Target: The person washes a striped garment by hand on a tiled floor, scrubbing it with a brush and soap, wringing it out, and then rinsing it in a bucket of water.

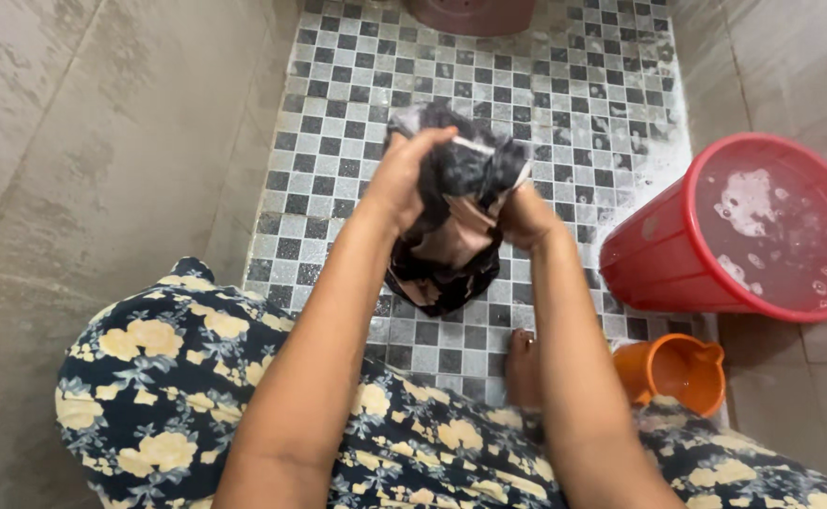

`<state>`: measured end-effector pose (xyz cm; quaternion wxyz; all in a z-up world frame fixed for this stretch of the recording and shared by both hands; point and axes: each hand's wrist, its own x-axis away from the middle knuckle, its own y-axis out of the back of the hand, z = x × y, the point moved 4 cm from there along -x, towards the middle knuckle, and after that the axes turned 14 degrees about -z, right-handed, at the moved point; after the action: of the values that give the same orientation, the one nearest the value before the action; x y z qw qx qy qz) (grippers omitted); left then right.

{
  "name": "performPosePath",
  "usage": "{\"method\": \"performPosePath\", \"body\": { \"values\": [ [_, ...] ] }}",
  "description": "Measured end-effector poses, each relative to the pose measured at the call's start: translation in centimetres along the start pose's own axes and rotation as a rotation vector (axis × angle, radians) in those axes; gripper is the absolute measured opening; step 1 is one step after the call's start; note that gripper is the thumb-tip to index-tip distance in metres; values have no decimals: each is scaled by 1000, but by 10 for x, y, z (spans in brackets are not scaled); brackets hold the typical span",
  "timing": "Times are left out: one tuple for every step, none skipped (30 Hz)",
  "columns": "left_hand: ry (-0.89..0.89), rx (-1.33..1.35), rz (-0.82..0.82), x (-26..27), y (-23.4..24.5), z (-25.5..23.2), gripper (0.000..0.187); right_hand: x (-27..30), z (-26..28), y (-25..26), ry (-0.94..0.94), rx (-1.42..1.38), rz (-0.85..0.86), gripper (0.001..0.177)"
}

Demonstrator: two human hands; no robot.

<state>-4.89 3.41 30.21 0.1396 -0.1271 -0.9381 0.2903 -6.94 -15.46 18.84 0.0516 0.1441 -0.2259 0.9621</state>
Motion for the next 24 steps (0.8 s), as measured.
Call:
{"method": "performPosePath", "body": {
  "values": [
    [-25, 73, -28, 0, 2, -3, 52, 11, 13, -5, 0, 1, 0, 61],
    [-24, 74, -28, 1, 1, -3, 52, 23, 31, -10, 25, -61, 52, 60],
    [17, 47, -45, 2, -1, -1, 52, 33, 45, -18, 51, -125, 104, 59],
    [59, 20, -62, 2, -3, 1, 54, 40, 50, -27, 53, -124, 104, 59],
    [61, 21, -59, 3, -5, 3, 54, 45, 54, -35, 129, -246, 120, 58],
    [68, 15, -21, 5, -9, 5, 55, 50, 55, -41, 206, -367, 136, 58],
    [71, 7, 18, 5, -12, 5, 57, 49, 50, -48, 210, -365, 136, 58],
    [69, 7, 22, 5, -14, 5, 57, 47, 44, -51, 228, -471, 121, 57],
    [37, 1, 26, 6, -13, 5, 58, 43, 38, -49, 242, -577, 106, 56],
    [4, -4, 29, 5, -13, 4, 59, 37, 36, -43, 243, -577, 108, 56],
    [4, -3, 24, 3, -9, 3, 59, 28, 32, -34, 169, -493, 41, 49],
    [3, 40, -23, -2, -2, 1, 58, 20, 29, -22, 96, -408, -24, 43],
    [5, 82, -67, -7, 5, 0, 57, 13, 35, -7, 94, -409, -26, 43],
    [7, 81, -69, -11, 13, 3, 57, 7, 43, 9, 53, -215, -70, 35],
    [-60, 60, -174, -17, 25, 2, 51, 6, 52, 26, 22, -27, -111, 33],
    [-127, 39, -279, -24, 39, 1, 46, 14, 67, 50, 83, -30, -301, 34],
    [-132, 32, -277, -31, 50, 1, 46, 28, 86, 72, 141, -33, -489, 36],
    [-223, -52, -325, -37, 62, -2, 36, 47, 111, 82, 375, 115, -495, 24],
    [-312, -133, -375, -40, 73, -4, 28, 61, 125, 90, 416, 221, -687, 25],
    [-313, -136, -377, -44, 81, -3, 28, 79, 145, 98, 454, 328, -878, 33],
    [-312, -298, -420, -46, 88, -1, 21, 87, 157, 91, 502, 259, -828, 26],
    [-309, -460, -462, -48, 94, 0, 15, 91, 166, 84, 548, 190, -775, 21],
    [-310, -454, -458, -49, 96, 1, 15, 91, 177, 78, 553, 194, -777, 21],
    [-316, -410, -372, -50, 94, 5, 27, 88, 191, 70, 657, 221, -683, 19]
  ]
}}
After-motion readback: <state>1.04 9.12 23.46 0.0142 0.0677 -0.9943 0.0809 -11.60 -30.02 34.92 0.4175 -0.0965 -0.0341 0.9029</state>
